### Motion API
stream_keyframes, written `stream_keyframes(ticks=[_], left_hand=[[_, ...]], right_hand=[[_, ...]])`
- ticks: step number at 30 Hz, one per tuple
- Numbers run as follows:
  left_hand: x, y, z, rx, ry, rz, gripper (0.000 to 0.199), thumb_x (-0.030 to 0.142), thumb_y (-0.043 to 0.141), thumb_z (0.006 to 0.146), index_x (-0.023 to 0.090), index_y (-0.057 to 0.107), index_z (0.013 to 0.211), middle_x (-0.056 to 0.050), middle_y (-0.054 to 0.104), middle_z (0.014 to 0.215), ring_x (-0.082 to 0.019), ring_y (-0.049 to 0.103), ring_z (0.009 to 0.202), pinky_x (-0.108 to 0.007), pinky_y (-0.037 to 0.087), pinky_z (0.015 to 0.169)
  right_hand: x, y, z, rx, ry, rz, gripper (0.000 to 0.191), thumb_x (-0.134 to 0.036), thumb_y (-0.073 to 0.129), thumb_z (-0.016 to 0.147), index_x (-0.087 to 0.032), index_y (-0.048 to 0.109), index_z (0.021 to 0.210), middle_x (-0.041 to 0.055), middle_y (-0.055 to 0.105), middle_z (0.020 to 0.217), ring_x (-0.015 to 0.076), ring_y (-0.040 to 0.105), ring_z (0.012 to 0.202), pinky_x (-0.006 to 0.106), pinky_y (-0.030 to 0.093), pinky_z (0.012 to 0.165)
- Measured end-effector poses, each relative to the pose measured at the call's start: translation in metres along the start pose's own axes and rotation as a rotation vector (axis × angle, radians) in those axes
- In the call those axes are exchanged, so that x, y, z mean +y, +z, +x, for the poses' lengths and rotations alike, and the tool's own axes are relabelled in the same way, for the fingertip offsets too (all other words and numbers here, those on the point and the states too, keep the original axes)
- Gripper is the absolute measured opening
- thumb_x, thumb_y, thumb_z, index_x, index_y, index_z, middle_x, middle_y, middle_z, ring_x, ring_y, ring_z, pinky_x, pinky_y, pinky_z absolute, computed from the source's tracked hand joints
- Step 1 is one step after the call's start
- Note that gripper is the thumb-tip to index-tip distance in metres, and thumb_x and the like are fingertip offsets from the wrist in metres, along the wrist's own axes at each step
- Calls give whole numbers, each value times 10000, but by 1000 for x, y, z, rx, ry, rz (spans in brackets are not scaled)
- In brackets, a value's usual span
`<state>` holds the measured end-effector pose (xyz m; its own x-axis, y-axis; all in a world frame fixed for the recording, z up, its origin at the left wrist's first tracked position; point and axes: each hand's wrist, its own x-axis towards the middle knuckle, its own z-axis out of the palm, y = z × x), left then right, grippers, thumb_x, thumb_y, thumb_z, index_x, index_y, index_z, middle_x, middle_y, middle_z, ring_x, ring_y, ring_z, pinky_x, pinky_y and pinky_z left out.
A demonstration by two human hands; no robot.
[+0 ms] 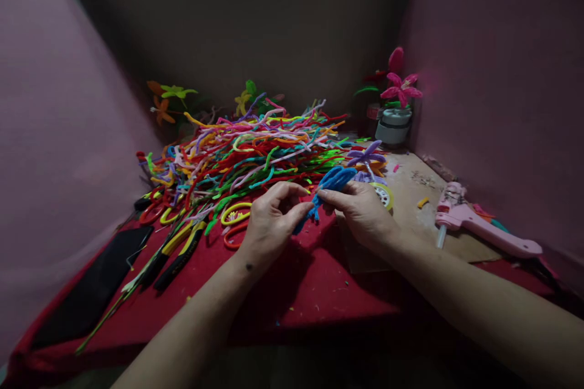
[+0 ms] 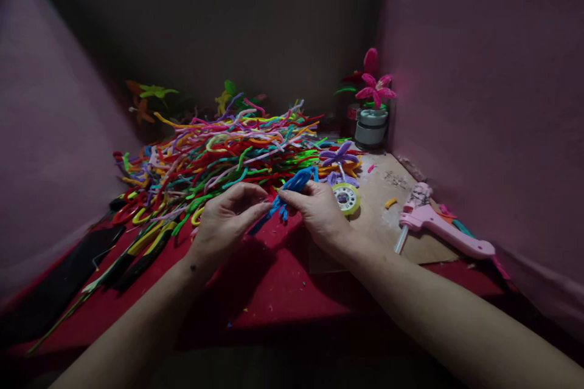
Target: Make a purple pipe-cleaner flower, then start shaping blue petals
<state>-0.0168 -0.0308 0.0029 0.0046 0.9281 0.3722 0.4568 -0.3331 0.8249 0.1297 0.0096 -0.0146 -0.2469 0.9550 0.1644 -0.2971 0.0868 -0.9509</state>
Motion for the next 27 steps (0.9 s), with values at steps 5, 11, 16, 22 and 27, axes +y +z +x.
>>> stream_keyframes(ticks=[5,11,16,22,27], left_hand=[[-2,6,-6,-5,215,360,78,187,552,761,171,627,749,-17,633,698,-116,568,644,-221,420,621],[-2,11,-6,4,132,520,112,181,514,769,163,615,723,-21,647,666,-123,573,598,-227,390,578],[0,14,-6,14,79,527,146,187,472,781,166,584,690,-10,615,626,-113,538,560,-222,366,558],[-3,17,-7,50,148,571,98,161,473,750,157,553,694,-19,583,647,-122,517,580,-231,355,562],[-1,18,-6,78,153,511,115,142,477,729,160,541,635,0,550,599,-104,485,542,-216,345,535]], right_hand=[[2,1,-2,0,-145,-121,133,-243,649,684,-148,586,614,-25,552,616,91,479,594,245,392,603],[8,1,-9,-10,-278,-400,141,-263,575,764,-161,613,673,6,575,674,126,493,657,267,392,639],[4,2,-14,7,-398,-599,147,-258,542,794,-164,627,718,16,555,680,134,481,670,268,377,642],[5,3,-15,-10,-356,-513,138,-257,552,786,-161,629,723,20,571,715,136,499,694,271,386,660],[6,5,-10,-8,-146,-195,166,-294,631,713,-152,600,633,-11,565,624,108,492,606,260,405,624]])
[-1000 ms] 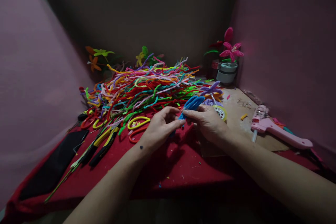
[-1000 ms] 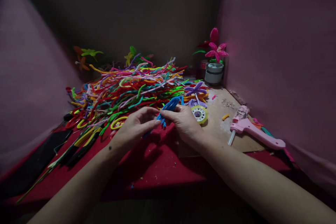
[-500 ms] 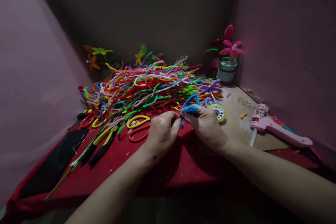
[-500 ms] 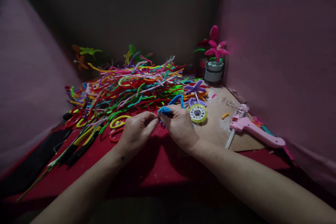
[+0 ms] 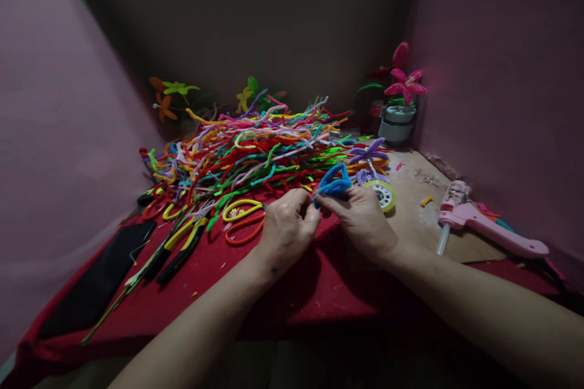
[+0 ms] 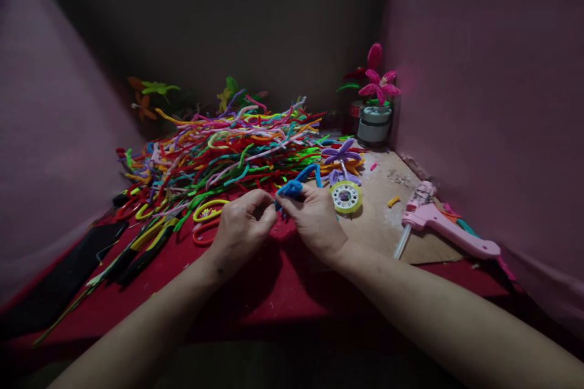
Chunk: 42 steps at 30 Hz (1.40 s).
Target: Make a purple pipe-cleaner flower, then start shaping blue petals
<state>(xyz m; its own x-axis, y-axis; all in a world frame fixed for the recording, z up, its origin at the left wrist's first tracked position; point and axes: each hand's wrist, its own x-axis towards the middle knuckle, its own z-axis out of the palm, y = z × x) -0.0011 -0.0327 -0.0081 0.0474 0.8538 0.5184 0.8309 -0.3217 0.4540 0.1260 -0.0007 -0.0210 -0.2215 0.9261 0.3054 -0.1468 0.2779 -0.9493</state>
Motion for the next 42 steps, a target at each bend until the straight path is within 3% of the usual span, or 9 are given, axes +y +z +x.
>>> stream_keyframes(ticks=[4,13,24,30,35,38,42], left_hand=[[0,-1,0,10,-8,-38,125,132,475,721,162,566,640,5,560,602,-99,489,547,-210,356,546],[1,-3,1,6,-88,-95,128,140,490,701,157,596,633,12,573,577,-87,479,506,-204,358,525],[-4,-8,0,-20,-169,-226,132,207,479,739,163,588,680,16,567,595,-88,485,524,-194,372,516],[-2,-16,3,0,-215,-317,127,207,480,743,165,546,643,37,501,533,-78,445,491,-186,353,482],[-5,-27,12,45,-331,-398,228,242,527,732,159,461,530,59,380,448,-54,342,416,-184,289,418],[-10,-28,15,-31,-402,-602,114,240,607,681,152,536,672,56,464,529,-50,389,438,-176,317,431],[-11,-25,15,-297,-490,-825,222,326,611,698,135,592,811,13,557,639,-63,460,498,-178,355,460]], right_hand=[[-1,0,3,26,59,56,185,-301,668,670,-144,598,603,-14,567,602,101,494,582,257,407,614],[-2,0,0,22,15,-3,201,-276,628,712,-142,580,570,-14,548,574,97,478,567,249,391,580],[-4,-4,6,64,65,103,147,-284,633,692,-148,608,642,7,599,624,112,527,556,275,432,579],[-3,-5,7,72,78,105,140,-273,637,688,-140,615,649,2,588,578,106,519,534,263,417,550],[-5,-3,7,112,212,243,134,-242,691,624,-133,614,646,-4,594,582,101,530,508,250,418,518],[-6,-2,8,90,252,374,157,-233,714,590,-132,611,650,-5,600,594,101,536,503,251,432,515],[-4,-3,8,32,236,427,137,-217,711,595,-130,615,640,1,609,600,107,551,525,261,449,552]])
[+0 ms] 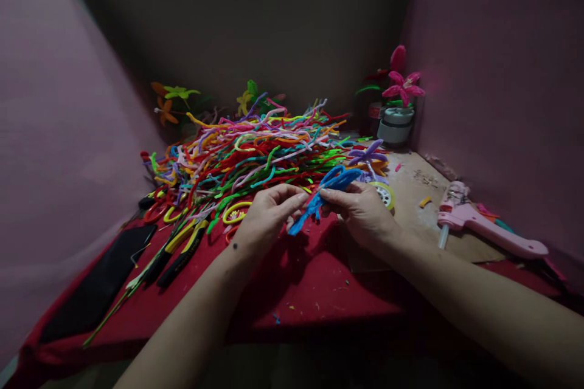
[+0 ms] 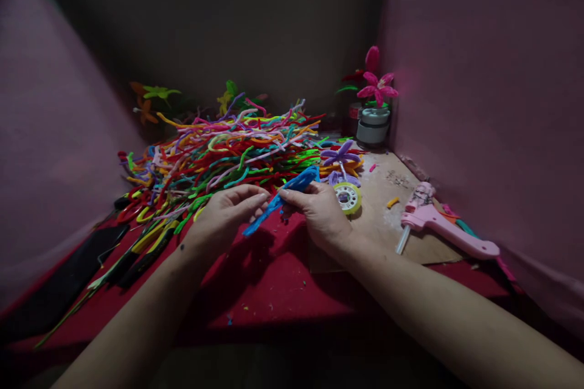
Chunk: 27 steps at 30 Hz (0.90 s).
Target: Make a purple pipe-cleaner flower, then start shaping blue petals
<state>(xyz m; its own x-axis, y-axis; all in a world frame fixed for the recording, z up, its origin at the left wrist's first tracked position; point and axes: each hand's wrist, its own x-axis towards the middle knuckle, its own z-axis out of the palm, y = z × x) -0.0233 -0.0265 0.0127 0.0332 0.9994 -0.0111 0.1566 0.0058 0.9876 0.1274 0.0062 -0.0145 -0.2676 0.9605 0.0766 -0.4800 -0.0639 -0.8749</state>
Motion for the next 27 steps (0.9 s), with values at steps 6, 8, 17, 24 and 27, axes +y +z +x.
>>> stream_keyframes(ticks=[6,8,17,24,27], left_hand=[[1,7,-3,-120,-100,-8,186,316,599,697,131,583,691,28,518,528,-45,405,411,-166,297,395],[2,8,-4,-90,-98,14,134,267,598,681,135,575,675,33,510,510,-48,412,405,-168,309,396],[2,8,-5,-95,-61,1,182,313,592,694,137,558,663,42,492,487,-39,384,378,-166,292,373],[1,8,-4,-98,-103,54,190,307,589,696,139,529,629,45,472,478,-38,377,365,-163,289,357],[1,9,-4,-125,-110,82,219,338,584,706,133,546,641,28,504,507,-48,412,381,-170,316,370]], right_hand=[[3,-1,0,-65,-36,-76,104,-221,686,634,-137,624,633,1,608,598,100,533,532,259,441,563],[3,-1,0,-69,-33,-73,104,-224,686,631,-142,622,637,0,607,598,106,532,537,265,445,567],[3,-1,0,-98,-14,-52,113,-227,692,641,-135,627,639,-3,604,588,96,532,524,254,426,561],[-5,-3,8,29,-2,73,232,-316,688,653,-150,652,811,18,656,697,119,603,633,269,470,650],[-4,-5,9,-4,-1,88,218,-328,667,674,-151,641,798,34,668,705,144,628,673,290,478,679]])
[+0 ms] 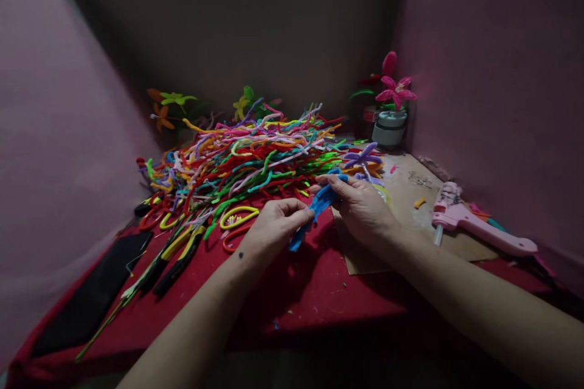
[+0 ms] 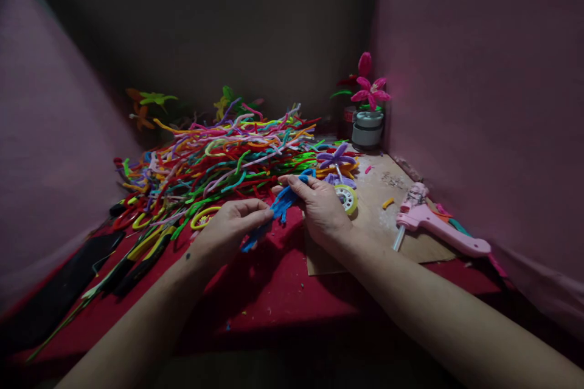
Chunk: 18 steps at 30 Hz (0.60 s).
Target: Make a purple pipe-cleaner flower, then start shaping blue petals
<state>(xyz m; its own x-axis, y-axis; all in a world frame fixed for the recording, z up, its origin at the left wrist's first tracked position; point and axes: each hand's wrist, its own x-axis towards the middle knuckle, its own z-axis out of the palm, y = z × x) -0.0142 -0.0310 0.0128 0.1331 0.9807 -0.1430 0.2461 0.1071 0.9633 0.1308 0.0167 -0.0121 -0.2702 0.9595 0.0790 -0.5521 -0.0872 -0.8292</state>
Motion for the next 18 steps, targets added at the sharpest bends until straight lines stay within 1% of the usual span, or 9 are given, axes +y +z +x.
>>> stream_keyframes(ticks=[3,5,7,9,11,12,13,15,18], left_hand=[[0,2,0,-47,-20,11,257,381,564,723,131,559,664,12,539,528,-55,437,381,-173,320,369],[-1,4,0,-86,-42,-16,250,385,556,730,138,552,686,13,548,535,-58,454,385,-172,331,373],[-3,5,0,-94,-56,-41,227,371,553,733,147,536,698,23,541,541,-58,457,388,-169,337,372],[-4,6,0,-73,-43,-33,207,352,545,741,152,522,692,33,526,545,-52,444,383,-164,325,362],[-4,7,1,-47,-7,18,208,340,528,753,153,507,664,46,495,514,-47,417,371,-161,301,354],[-5,7,1,-37,13,48,213,336,519,760,153,500,651,52,477,495,-46,405,368,-161,293,356],[-5,7,1,-30,33,75,218,334,511,766,155,494,643,58,456,477,-46,392,366,-162,285,358],[-7,8,1,-25,82,119,210,333,494,782,156,500,667,63,440,474,-49,382,373,-167,286,371],[-11,8,2,-4,179,171,209,342,432,826,160,535,843,44,499,561,-64,431,420,-181,337,417]], right_hand=[[2,-1,-1,-58,12,-12,213,-342,637,708,-154,637,808,49,676,757,152,634,700,298,480,691],[2,0,-3,-87,17,-35,220,-354,616,727,-152,639,811,46,670,754,141,625,672,282,480,657],[1,1,-4,-85,16,-77,233,-367,598,741,-153,640,824,19,647,678,109,589,569,244,465,567],[-2,2,-5,-56,21,-134,245,-377,592,744,-158,637,842,-21,595,571,71,508,446,200,404,453],[-4,2,-5,-26,14,-183,235,-364,606,735,-159,635,845,-46,550,523,45,435,387,174,334,390],[-4,2,-5,-20,1,-197,225,-352,615,728,-157,635,837,-47,548,531,40,425,386,171,320,382],[-4,2,-4,-24,-14,-200,215,-340,620,725,-154,636,830,-42,556,553,39,432,396,171,325,386],[-3,0,-3,-42,-35,-188,199,-325,620,726,-148,634,817,-25,581,605,51,472,429,185,375,418],[0,-3,-1,-67,-27,-151,186,-313,619,727,-144,631,803,-7,599,656,69,518,465,216,437,465]])
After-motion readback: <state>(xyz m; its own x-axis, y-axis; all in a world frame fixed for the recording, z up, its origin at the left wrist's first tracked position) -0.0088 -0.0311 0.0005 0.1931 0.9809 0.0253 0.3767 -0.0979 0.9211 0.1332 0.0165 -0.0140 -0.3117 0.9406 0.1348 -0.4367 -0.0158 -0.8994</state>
